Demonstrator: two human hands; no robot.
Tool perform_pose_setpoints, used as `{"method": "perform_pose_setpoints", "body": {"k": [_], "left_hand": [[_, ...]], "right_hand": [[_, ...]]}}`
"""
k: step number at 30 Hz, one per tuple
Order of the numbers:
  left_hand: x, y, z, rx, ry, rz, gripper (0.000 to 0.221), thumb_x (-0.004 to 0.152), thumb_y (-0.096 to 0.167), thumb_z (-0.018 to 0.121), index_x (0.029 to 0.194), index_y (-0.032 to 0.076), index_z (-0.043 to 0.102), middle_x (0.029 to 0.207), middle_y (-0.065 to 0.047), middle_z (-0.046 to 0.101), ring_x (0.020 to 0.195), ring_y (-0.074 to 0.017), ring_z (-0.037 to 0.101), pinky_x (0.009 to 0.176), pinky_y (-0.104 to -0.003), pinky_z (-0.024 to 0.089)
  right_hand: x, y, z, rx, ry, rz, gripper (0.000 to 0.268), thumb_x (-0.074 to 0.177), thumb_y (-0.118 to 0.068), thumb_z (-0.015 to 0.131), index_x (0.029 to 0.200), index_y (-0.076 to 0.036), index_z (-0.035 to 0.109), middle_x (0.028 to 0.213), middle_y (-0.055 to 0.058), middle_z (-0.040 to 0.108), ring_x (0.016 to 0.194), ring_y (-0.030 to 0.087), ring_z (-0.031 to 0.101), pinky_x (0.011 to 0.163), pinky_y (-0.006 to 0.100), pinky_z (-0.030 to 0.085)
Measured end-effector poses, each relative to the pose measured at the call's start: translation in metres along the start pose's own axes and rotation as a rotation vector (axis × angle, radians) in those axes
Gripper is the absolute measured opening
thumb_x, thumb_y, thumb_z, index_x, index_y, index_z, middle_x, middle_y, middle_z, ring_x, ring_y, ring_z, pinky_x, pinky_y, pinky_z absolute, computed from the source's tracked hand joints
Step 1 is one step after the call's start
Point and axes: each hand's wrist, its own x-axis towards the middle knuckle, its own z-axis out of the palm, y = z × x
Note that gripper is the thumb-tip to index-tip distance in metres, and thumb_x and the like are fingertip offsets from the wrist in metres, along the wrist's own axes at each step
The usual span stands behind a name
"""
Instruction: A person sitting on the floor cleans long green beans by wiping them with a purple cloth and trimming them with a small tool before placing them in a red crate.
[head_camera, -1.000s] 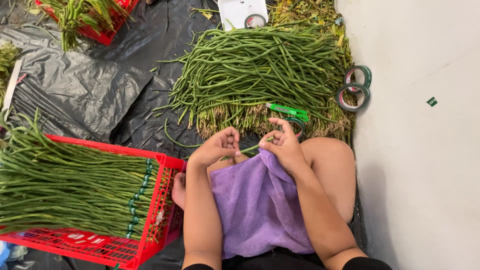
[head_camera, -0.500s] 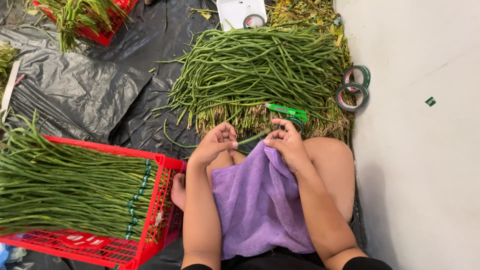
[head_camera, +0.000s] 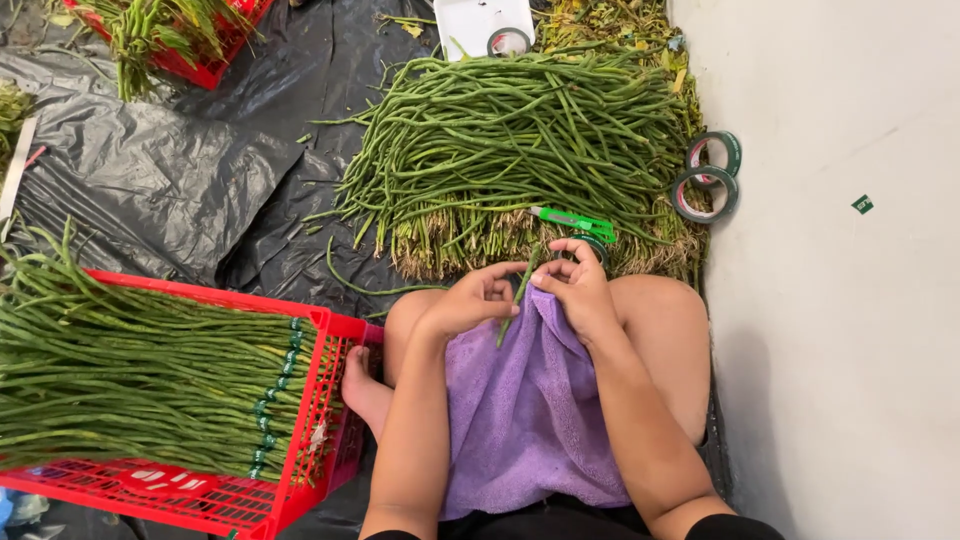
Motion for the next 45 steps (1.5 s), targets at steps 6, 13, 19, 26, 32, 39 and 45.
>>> {"method": "perform_pose_setpoints", "body": {"k": [6,13,19,26,32,39,45], "left_hand": [[0.005,-0.006,-0.005,0.052,0.004,-0.043,0.035,0.082,-0.008,0.072,0.117,-0.006,0.068,0.073,-0.008,0.068,0.057,-0.0120,0.065,0.058,-0.026,0.056],[0.004,-0.011,-0.016,0.040,0.062,-0.044,0.016,0.084,-0.009,0.071,0.100,-0.004,0.070,0.075,-0.008,0.070,0.060,-0.0133,0.067,0.061,-0.028,0.058],[-0.005,0.008,-0.013,0.002,0.120,-0.013,0.015,0.082,-0.009,0.074,0.092,-0.002,0.066,0.072,-0.008,0.067,0.057,-0.0150,0.069,0.058,-0.027,0.057],[-0.011,0.020,-0.010,-0.014,0.136,-0.008,0.014,0.080,-0.007,0.076,0.087,-0.001,0.066,0.069,-0.010,0.068,0.056,-0.0167,0.070,0.057,-0.027,0.057],[-0.015,0.026,-0.013,0.037,0.150,-0.021,0.012,0.081,-0.007,0.075,0.085,-0.001,0.066,0.069,-0.009,0.068,0.056,-0.0154,0.070,0.058,-0.026,0.056],[-0.010,0.017,-0.017,0.033,0.175,0.006,0.012,0.082,-0.008,0.075,0.086,-0.001,0.066,0.068,-0.010,0.068,0.055,-0.0160,0.069,0.058,-0.027,0.056],[-0.007,0.011,-0.022,0.150,0.263,-0.065,0.011,0.084,-0.007,0.074,0.083,-0.003,0.064,0.065,-0.014,0.067,0.053,-0.0218,0.070,0.054,-0.030,0.057]], "right_hand": [[-0.001,-0.002,0.003,0.008,-0.049,-0.024,0.063,0.080,0.000,0.084,0.131,-0.008,0.049,0.086,0.011,0.073,0.074,0.012,0.070,0.071,0.023,0.057],[-0.002,-0.006,0.002,0.001,-0.075,-0.027,0.054,0.083,0.000,0.081,0.129,-0.006,0.051,0.087,0.012,0.073,0.075,0.013,0.071,0.071,0.024,0.058],[-0.005,-0.009,0.002,0.021,-0.098,0.006,0.031,0.098,-0.006,0.061,0.128,-0.005,0.054,0.087,0.013,0.073,0.075,0.013,0.069,0.070,0.024,0.055],[-0.012,-0.002,0.001,0.003,-0.310,0.179,0.021,0.095,-0.003,0.057,0.112,0.001,0.067,0.084,0.011,0.074,0.071,0.014,0.069,0.068,0.028,0.057],[-0.023,-0.028,0.013,-0.072,-0.425,0.231,0.018,0.098,-0.011,0.058,0.108,-0.004,0.070,0.088,0.006,0.072,0.077,0.011,0.062,0.074,0.027,0.052],[-0.024,-0.033,0.011,-0.190,-0.513,0.222,0.030,0.099,-0.022,0.064,0.125,-0.008,0.064,0.105,0.008,0.073,0.095,0.014,0.063,0.093,0.035,0.052],[-0.031,-0.056,0.017,-0.535,-0.595,0.196,0.097,0.078,-0.036,0.089,0.154,-0.016,0.031,0.136,0.027,0.058,0.128,0.040,0.053,0.111,0.056,0.039]]}}
